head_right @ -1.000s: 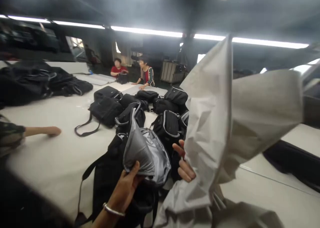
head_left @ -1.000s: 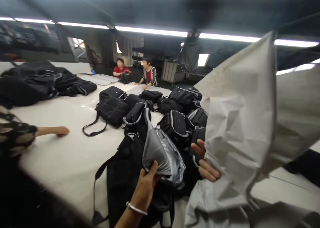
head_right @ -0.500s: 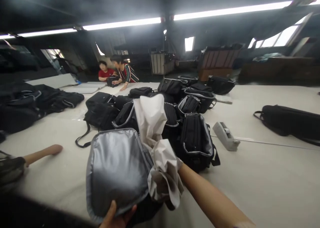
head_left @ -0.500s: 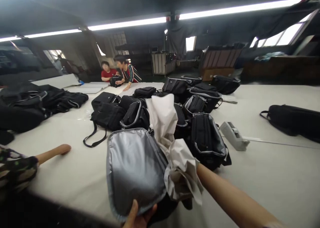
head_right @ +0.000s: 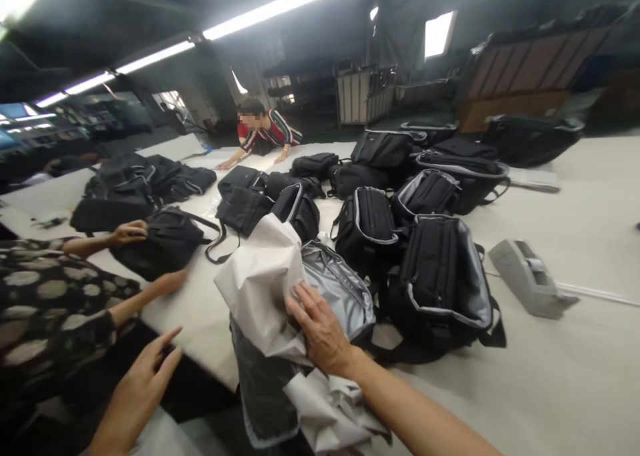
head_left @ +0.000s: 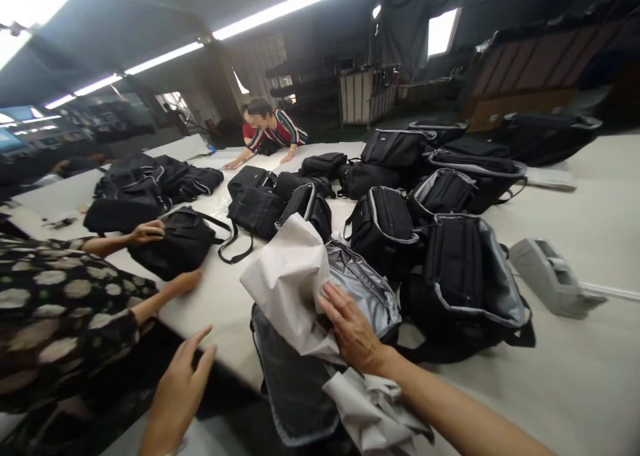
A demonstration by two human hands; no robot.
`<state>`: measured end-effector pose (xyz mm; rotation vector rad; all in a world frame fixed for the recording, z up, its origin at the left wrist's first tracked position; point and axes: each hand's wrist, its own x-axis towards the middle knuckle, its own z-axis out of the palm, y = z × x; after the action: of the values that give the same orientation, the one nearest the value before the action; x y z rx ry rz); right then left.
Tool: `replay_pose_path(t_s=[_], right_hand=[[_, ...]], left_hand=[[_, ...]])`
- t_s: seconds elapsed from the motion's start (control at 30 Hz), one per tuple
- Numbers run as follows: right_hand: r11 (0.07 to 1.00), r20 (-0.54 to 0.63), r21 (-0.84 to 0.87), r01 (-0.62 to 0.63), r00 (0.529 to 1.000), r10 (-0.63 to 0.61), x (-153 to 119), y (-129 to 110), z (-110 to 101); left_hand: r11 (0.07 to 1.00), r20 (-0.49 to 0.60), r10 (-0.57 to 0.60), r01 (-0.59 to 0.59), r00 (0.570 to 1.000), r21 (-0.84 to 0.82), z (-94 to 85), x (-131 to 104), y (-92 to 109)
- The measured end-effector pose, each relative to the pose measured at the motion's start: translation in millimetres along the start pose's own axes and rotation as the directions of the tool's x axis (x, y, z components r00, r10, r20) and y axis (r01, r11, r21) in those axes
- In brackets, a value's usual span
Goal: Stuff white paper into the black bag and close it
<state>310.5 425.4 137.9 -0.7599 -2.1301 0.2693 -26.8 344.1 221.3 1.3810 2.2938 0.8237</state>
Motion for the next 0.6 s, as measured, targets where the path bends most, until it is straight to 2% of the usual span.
replay_pose_path(t_s=[0.03, 0.1, 0.17, 0.23, 0.3, 0.33, 0.37, 0.47, 0.5, 0.57, 0.6], right_hand=[[0.997, 0.031, 0.075, 0.034, 0.999, -0.036, 2, -2, -2], [0.979, 0.098, 0.205, 0.017, 0.994, -0.038, 5, -7, -6], [0.955, 0.167, 0.273, -0.113, 0.984, 0.068, 9, -10, -9], [0.907, 0.194, 0.278, -0.317, 0.943, 0.270, 17, -10, -10], [0.835, 0.172, 0.261, -0.485, 0.874, 0.455, 28, -6, -9], [0.812, 0.159, 0.257, -0.523, 0.852, 0.499, 35, -3, -8], [0.810, 0.152, 0.261, -0.525, 0.851, 0.503, 42, 0, -8], [0.875, 0.107, 0.310, -0.372, 0.928, 0.356, 63, 8, -8], [0.898, 0.073, 0.319, -0.302, 0.953, 0.294, 68, 10, -7], [0.941, 0.029, 0.299, -0.159, 0.987, 0.158, 73, 12, -1], [0.959, 0.045, 0.268, -0.096, 0.995, 0.087, 73, 14, 4]], left_hand=[[0.992, 0.032, 0.120, -0.121, 0.992, 0.033, 12.2, 17, 24], [0.972, 0.200, 0.226, -0.234, 0.954, 0.017, 44.8, 45, 70], [0.950, 0.318, 0.308, -0.307, 0.897, -0.053, 77.4, 63, 105], [0.933, 0.368, 0.358, -0.343, 0.858, -0.108, 99.3, 71, 127], [0.928, 0.394, 0.372, -0.349, 0.841, -0.131, 107.1, 70, 139], [0.927, 0.409, 0.373, -0.348, 0.832, -0.137, 106.4, 67, 141], [0.925, 0.425, 0.379, -0.343, 0.822, -0.161, 103.8, 63, 143], [0.907, 0.458, 0.412, -0.303, 0.788, -0.294, 91.9, 50, 143], [0.898, 0.452, 0.409, -0.264, 0.792, -0.351, 88.7, 46, 140], [0.878, 0.413, 0.363, -0.159, 0.835, -0.451, 84.2, 42, 131], [0.869, 0.382, 0.322, -0.110, 0.866, -0.483, 82.2, 42, 124]])
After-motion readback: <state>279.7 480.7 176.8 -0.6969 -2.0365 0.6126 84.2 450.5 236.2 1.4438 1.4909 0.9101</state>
